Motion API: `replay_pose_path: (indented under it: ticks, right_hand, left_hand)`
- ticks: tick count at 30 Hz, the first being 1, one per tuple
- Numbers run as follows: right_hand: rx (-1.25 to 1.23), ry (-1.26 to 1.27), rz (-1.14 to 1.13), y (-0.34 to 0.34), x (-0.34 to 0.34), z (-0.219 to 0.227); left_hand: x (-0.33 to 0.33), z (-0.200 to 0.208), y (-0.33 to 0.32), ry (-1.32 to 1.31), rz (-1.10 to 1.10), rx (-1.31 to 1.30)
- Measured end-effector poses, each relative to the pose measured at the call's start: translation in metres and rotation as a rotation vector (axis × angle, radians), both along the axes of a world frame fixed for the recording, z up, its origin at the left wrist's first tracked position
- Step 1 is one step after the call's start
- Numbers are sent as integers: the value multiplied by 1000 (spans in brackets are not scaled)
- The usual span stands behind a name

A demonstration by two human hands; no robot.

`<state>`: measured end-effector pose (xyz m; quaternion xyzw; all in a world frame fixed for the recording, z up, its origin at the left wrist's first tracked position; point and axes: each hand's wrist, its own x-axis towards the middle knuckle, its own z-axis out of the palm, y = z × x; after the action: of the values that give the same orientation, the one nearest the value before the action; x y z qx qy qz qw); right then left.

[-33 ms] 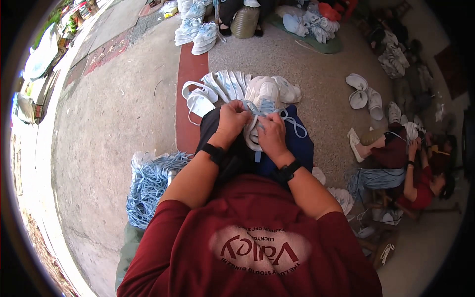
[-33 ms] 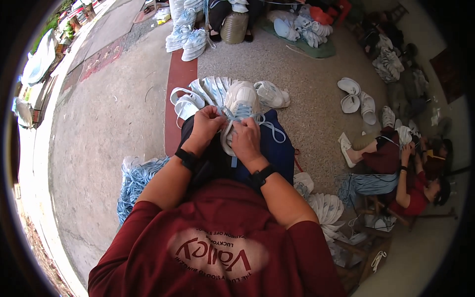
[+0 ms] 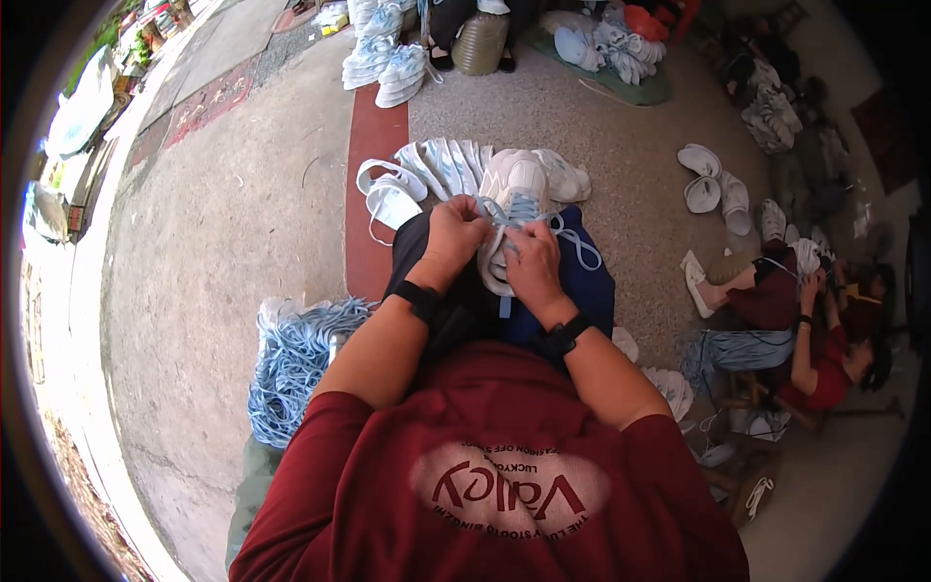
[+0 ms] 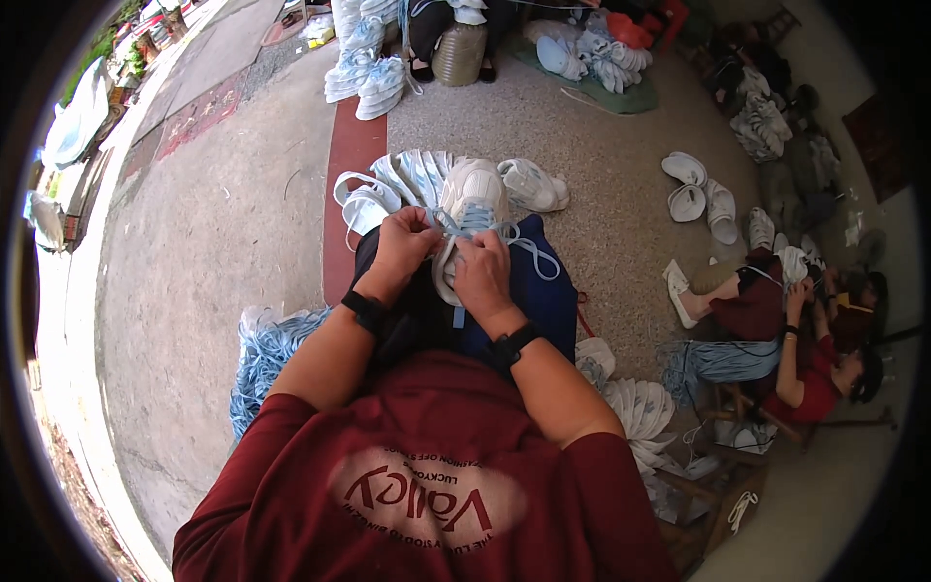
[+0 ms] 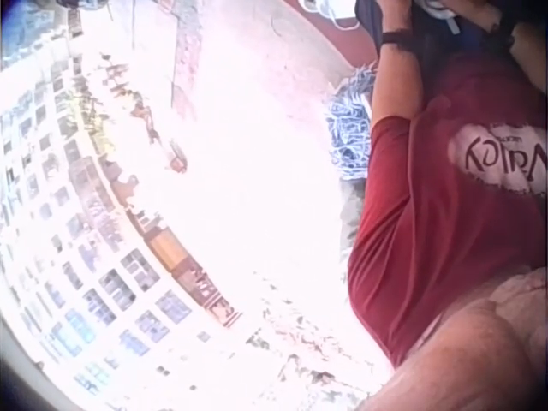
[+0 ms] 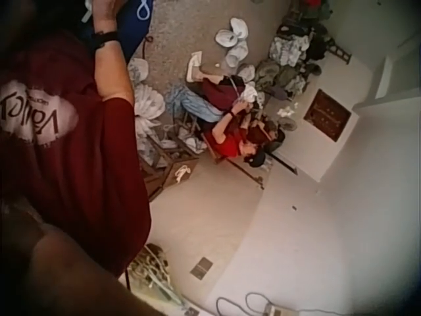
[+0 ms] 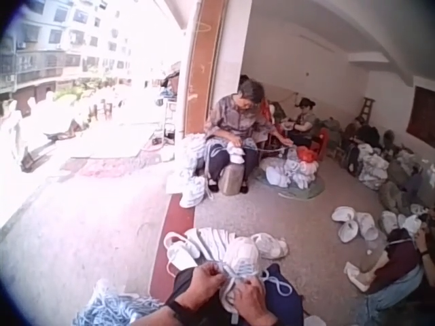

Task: Insert laces into the eyelets of a shoe upper.

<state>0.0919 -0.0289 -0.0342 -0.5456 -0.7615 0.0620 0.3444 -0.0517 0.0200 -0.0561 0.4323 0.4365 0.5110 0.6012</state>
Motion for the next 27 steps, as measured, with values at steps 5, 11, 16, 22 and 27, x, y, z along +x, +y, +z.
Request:
replay_pose_path:
  ticks: [5,11,16,22,27]
  right_hand:
    - [13,16,-6,1,-4,0]
    - [94,-24,-104,11,-11,-7]
    - [136,-81,-164,16,-12,-14]
    - [74,-176,22,-38,19,22]
    - [-160,144,-50,-50,54,8]
  left_hand:
    - [2,3,-2,605,83,310]
    - [12,23,-20,1085,35,628]
    - [12,26,-32,1097,54,599]
    - [-3,35,-37,924,182,787]
    - [25,26,-29,1141,-63,998]
